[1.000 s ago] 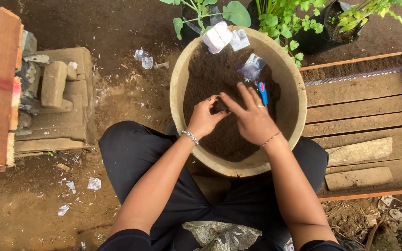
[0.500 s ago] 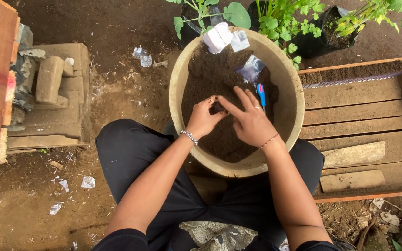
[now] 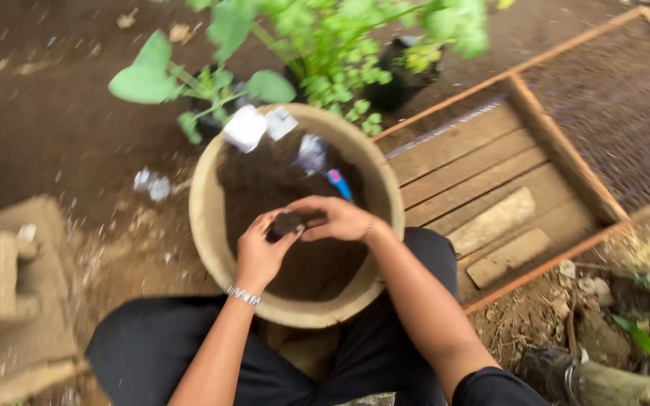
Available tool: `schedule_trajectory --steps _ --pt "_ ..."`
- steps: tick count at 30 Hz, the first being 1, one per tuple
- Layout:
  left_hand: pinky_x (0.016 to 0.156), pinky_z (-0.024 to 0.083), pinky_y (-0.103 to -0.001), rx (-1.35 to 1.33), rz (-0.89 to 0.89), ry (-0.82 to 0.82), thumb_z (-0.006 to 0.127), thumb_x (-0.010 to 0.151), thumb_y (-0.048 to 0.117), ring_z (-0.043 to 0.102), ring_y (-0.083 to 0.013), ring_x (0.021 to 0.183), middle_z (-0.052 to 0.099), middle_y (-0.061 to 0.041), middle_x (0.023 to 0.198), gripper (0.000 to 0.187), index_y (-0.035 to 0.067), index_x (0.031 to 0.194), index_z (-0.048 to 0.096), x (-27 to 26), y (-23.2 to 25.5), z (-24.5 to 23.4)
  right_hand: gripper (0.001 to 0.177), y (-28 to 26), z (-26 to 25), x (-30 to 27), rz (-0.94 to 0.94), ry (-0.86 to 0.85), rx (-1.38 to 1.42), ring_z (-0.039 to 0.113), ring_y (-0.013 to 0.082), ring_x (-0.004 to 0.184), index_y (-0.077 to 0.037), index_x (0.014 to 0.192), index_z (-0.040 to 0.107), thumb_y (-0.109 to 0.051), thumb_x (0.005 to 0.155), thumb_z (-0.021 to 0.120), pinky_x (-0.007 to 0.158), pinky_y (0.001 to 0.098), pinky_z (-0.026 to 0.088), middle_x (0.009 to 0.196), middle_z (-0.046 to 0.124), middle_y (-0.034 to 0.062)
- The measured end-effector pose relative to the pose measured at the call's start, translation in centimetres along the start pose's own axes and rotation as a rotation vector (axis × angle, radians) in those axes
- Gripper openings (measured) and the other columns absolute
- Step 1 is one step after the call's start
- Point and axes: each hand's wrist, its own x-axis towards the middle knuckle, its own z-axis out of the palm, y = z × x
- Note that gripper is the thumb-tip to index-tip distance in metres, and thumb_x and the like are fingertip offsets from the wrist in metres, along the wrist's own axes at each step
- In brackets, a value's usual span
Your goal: The person sits cross-legged on the ground and mixes soil in a large bowl. They open small plastic packets, pour seeds into the soil, and mix them by hand. The person then places handfuls of the seed-soil mixture into a wooden planter box nearby.
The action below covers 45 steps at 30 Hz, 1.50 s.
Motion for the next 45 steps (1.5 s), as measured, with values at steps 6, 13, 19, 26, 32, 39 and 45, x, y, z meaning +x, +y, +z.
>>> schedule_trajectory --steps 6,13,19,26,32,39,45 --pt "0.087 0.043 -0.036 0.106 0.058 -0.056 0.068 0.066 0.008 0.052 -0.0245 0.102 0.057 -0.012 0.103 0.038 0.003 0.102 0.059 0.0 0.3 -0.1 0.041 1.0 -0.7 0.5 -0.055 -0.075 -0.015 0.052 0.0200 0.102 -0.010 0.104 0.060 -0.012 0.064 0.071 0.085 0.0311 0.047 0.112 0.054 0.0090" --pt "0.090 0.043 -0.030 0.054 -0.130 -0.168 0.064 0.069 0.016 0.054 -0.0177 0.103 0.060 -0.006 0.107 0.035 0.006 0.102 0.061 -0.3 2.8 0.2 0.025 1.6 0.0 0.3 -0.125 -0.206 0.037 0.048 0.0205 0.113 -0.010 0.093 0.064 -0.016 0.068 0.069 0.097 0.0318 0.038 0.121 0.051 0.0084" --pt "0.077 0.055 -0.036 -0.281 -0.267 -0.156 0.062 0.067 0.006 0.053 -0.0217 0.104 0.051 -0.010 0.120 0.045 0.002 0.110 0.052 -0.1 3.2 0.5 0.017 0.9 -1.6 -1.0 -0.169 -0.131 0.034 0.061 0.0125 0.087 -0.016 0.091 0.063 -0.016 0.074 0.065 0.092 0.0321 0.041 0.091 0.065 -0.0014" --pt "0.079 0.047 -0.028 0.312 -0.431 -0.379 0.058 0.073 0.029 0.061 -0.0140 0.094 0.054 0.000 0.114 0.035 0.013 0.105 0.059 -1.0 2.3 1.3 0.030 0.1 -8.1 -5.6 -0.195 0.173 0.133 0.061 0.0135 0.075 -0.005 0.103 0.058 -0.011 0.074 0.064 0.066 0.0238 0.054 0.090 0.063 0.0071" --pt "0.106 0.012 -0.042 0.773 -0.337 -1.070 0.047 0.081 0.041 0.033 -0.0165 0.122 0.037 -0.003 0.130 0.052 0.019 0.127 0.037 -1.7 1.9 3.5 0.025 1.6 -14.8 -9.9 0.271 0.700 -0.060 0.056 0.0103 0.079 -0.014 0.101 0.057 -0.017 0.077 0.059 0.075 0.0218 0.047 0.092 0.060 0.0017" --pt "0.090 0.039 -0.038 0.757 -0.378 -0.989 0.046 0.082 0.039 0.043 -0.0207 0.113 0.040 -0.002 0.126 0.050 0.016 0.126 0.038 -0.3 0.5 4.8 0.023 10.1 -19.6 -8.9 0.438 0.970 0.075 0.060 0.0138 0.083 -0.009 0.102 0.055 -0.010 0.078 0.059 0.078 0.0276 0.050 0.093 0.060 0.0065" --pt "0.089 0.040 -0.036 0.752 -0.432 -0.976 0.044 0.081 0.041 0.045 -0.0190 0.111 0.041 -0.001 0.125 0.051 0.016 0.125 0.039 0.3 -1.5 5.5 0.024 15.3 -20.9 -3.3 0.357 0.829 -0.256 0.055 0.0189 0.092 -0.013 0.099 0.058 -0.015 0.076 0.062 0.081 0.0339 0.044 0.098 0.061 0.0038"
